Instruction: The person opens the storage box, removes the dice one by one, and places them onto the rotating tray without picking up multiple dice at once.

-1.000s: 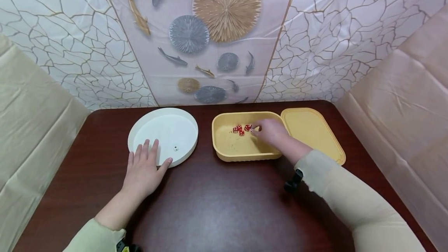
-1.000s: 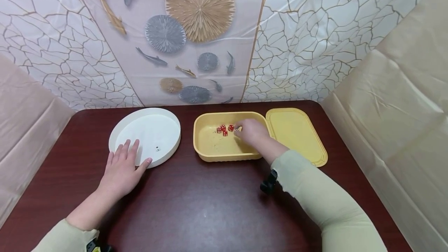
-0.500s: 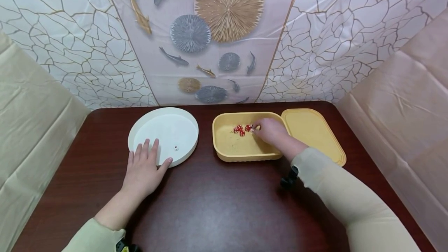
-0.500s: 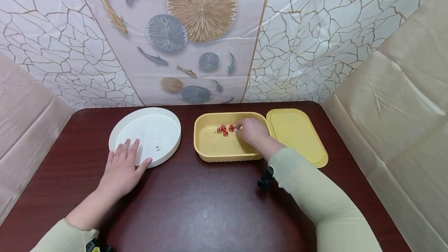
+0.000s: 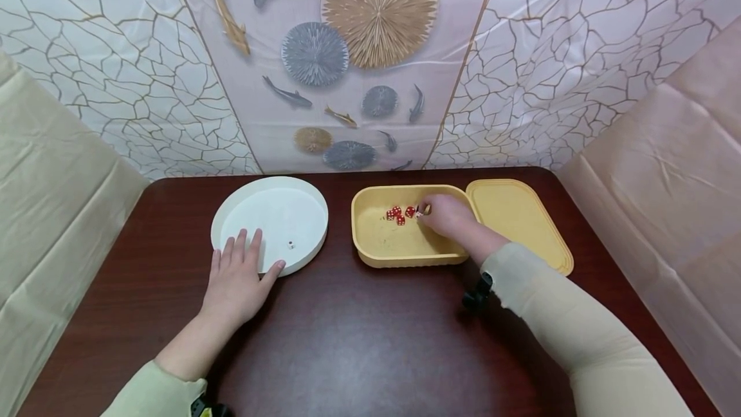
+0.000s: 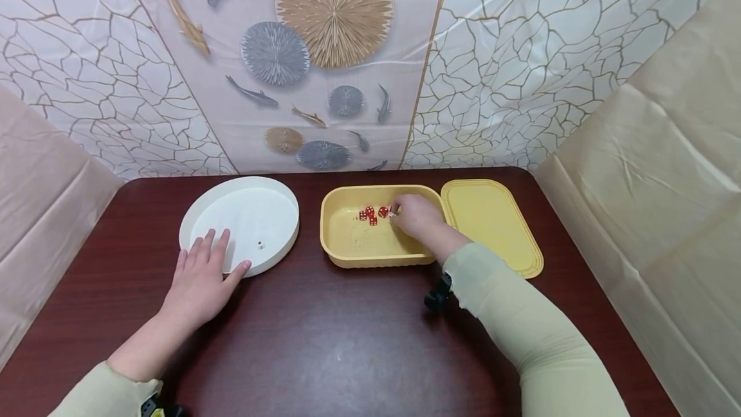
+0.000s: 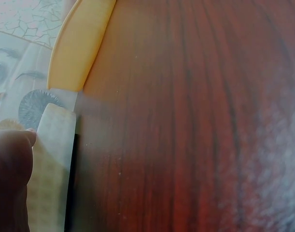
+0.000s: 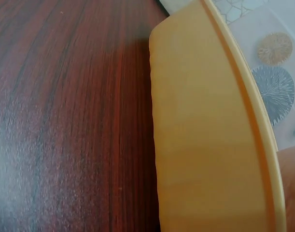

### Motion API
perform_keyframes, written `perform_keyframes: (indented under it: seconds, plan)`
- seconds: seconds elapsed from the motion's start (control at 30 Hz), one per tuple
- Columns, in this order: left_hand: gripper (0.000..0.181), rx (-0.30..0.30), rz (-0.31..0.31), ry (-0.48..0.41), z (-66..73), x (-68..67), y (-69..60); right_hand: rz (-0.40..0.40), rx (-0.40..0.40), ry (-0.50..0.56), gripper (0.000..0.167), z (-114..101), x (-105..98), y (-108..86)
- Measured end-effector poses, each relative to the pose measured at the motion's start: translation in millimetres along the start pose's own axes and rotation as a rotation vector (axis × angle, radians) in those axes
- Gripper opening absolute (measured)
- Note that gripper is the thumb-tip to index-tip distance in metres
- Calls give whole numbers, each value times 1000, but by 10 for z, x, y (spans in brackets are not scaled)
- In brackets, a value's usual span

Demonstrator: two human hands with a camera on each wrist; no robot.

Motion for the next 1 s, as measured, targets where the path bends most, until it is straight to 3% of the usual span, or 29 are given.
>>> perform_keyframes:
  seconds: [0.73,1.0]
  plan:
    - [82,0,-2,3,27,0,8,-22,20,-10,9,49,21,-2]
    - [83,-1,4,-3,-4,-3,-3,-14,8,-4,15,31,37,11]
Point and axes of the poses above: each hand's wrist, its own y-axis towards the middle knuckle, its own x-axis out of the palm, z = x × y, the point moved 8 cm from there along y, towards the middle knuckle, and after that the axes turned 1 degree about z, right-handed, at the moved point
